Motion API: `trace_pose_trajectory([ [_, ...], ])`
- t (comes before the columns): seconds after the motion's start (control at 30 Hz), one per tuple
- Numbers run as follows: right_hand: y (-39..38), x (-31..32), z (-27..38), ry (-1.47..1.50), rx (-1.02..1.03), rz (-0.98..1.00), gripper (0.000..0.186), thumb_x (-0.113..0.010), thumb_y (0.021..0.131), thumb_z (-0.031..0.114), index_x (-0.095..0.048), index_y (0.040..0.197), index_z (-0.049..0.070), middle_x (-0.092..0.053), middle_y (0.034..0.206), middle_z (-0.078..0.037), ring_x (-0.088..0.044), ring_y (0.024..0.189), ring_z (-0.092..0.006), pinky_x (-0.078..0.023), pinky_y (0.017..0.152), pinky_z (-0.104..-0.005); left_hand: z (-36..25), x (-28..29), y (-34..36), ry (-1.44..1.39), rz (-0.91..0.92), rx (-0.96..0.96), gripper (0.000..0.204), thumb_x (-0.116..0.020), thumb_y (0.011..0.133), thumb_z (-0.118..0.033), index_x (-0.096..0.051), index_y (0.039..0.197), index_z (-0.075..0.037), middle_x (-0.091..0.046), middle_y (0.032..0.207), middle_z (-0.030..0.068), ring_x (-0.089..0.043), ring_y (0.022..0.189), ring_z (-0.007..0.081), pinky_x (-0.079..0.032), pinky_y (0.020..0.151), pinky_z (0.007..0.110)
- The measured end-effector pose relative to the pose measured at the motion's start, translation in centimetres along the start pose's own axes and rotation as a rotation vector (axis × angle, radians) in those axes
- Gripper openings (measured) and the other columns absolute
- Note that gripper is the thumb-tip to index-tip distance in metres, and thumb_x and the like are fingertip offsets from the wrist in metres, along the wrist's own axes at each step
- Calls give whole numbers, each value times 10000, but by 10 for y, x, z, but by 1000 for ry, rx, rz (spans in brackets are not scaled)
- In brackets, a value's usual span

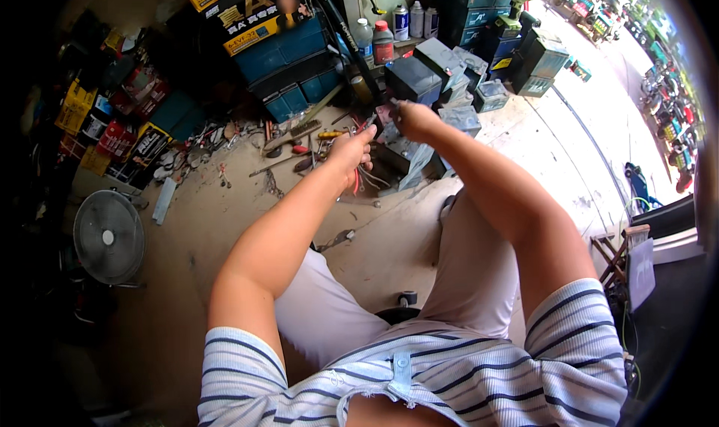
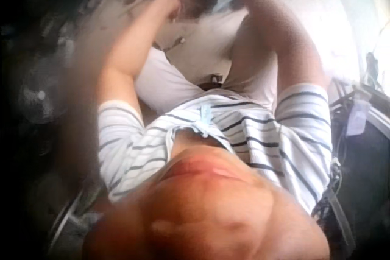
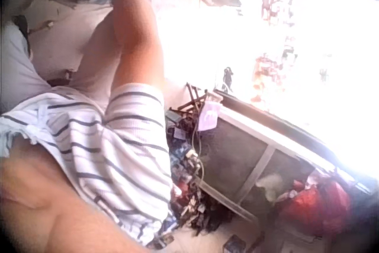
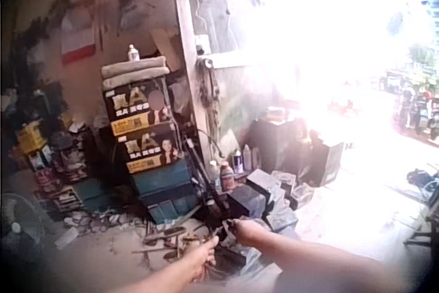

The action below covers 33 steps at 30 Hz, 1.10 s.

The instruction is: The person sits on the floor in a cluttered workshop and uses pliers to strip the insulation from red and black wires. They then connect the stripped wires to a small white connector and test the connection against a metal box.

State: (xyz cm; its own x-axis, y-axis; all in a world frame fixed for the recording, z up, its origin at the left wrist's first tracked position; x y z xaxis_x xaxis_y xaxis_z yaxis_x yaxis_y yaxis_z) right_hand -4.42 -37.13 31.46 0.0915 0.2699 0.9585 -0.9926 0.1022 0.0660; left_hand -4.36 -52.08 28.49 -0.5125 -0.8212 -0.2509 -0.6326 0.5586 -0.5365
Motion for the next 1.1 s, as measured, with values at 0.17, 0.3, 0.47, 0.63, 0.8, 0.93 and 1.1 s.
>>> trace_pose_trajectory([
  [0.17, -6, 4, 23, 83, -101, 89, 262, -530, 824, 158, -601, 1055, 59, -657, 889, -198, -626, 851, -392, -488, 708, -480, -12, -9, 14, -22, 4, -27, 222, -647, 889, -290, -507, 833, -127, -367, 622, -70, -329, 483, 61, -359, 498, 268],
  [0.3, -3, 11, 6, 150, -192, 58, 286, -547, 824, 215, -619, 1056, 64, -658, 923, -195, -622, 910, -375, -495, 763, -454, -19, -16, 25, -48, -3, -90, 203, -633, 890, -283, -535, 861, -108, -413, 627, -43, -360, 466, 72, -353, 453, 266],
  [0.47, 3, 18, -5, 219, -245, 29, 285, -577, 846, 287, -642, 975, 42, -654, 921, -211, -622, 910, -378, -491, 769, -448, -28, -11, 30, 44, -83, -190, 227, -638, 882, -288, -575, 885, -71, -469, 642, -15, -425, 468, 94, -357, 410, 266],
  [0.63, 5, 20, -14, 398, -239, 22, 256, -624, 813, 265, -617, 948, 47, -652, 826, -174, -633, 805, -340, -496, 719, -412, -34, 0, 39, 143, -170, -292, 264, -648, 865, -289, -582, 885, -34, -507, 650, 11, -471, 470, 122, -379, 402, 270],
  [0.8, 7, 16, -31, 396, -195, -9, 251, -667, 803, 257, -632, 977, 79, -674, 812, -108, -649, 740, -226, -503, 688, -349, -32, 0, 36, 184, -192, -281, 253, -650, 865, -287, -571, 892, -48, -507, 659, 12, -445, 460, 112, -372, 408, 269],
  [0.93, 1, 22, -27, 510, -187, -28, 275, -661, 737, 258, -632, 919, 54, -654, 779, -188, -651, 764, -347, -508, 664, -410, -29, -3, 33, 192, -161, -258, 214, -642, 882, -283, -547, 854, -94, -461, 669, -21, -414, 492, 90, -368, 438, 260],
  [1.1, 3, 28, -28, 367, -153, -83, 315, -667, 735, 322, -633, 884, 46, -650, 786, -199, -638, 801, -368, -497, 700, -427, -27, -10, 35, 195, -122, -251, 198, -632, 888, -272, -549, 847, -98, -452, 650, -31, -410, 489, 85, -366, 437, 261],
])
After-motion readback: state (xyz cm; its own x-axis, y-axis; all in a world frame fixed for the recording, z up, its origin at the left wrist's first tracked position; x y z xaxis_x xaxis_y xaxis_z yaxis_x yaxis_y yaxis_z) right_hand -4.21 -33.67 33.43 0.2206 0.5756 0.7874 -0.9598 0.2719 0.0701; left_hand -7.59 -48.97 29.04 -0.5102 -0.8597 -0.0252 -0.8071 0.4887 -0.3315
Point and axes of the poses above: each hand's wrist, its own y-axis towards the middle knuckle, its own x-axis out of the back of the hand, z = x × y, the point moved 10 cm from there along y, towards the middle knuckle
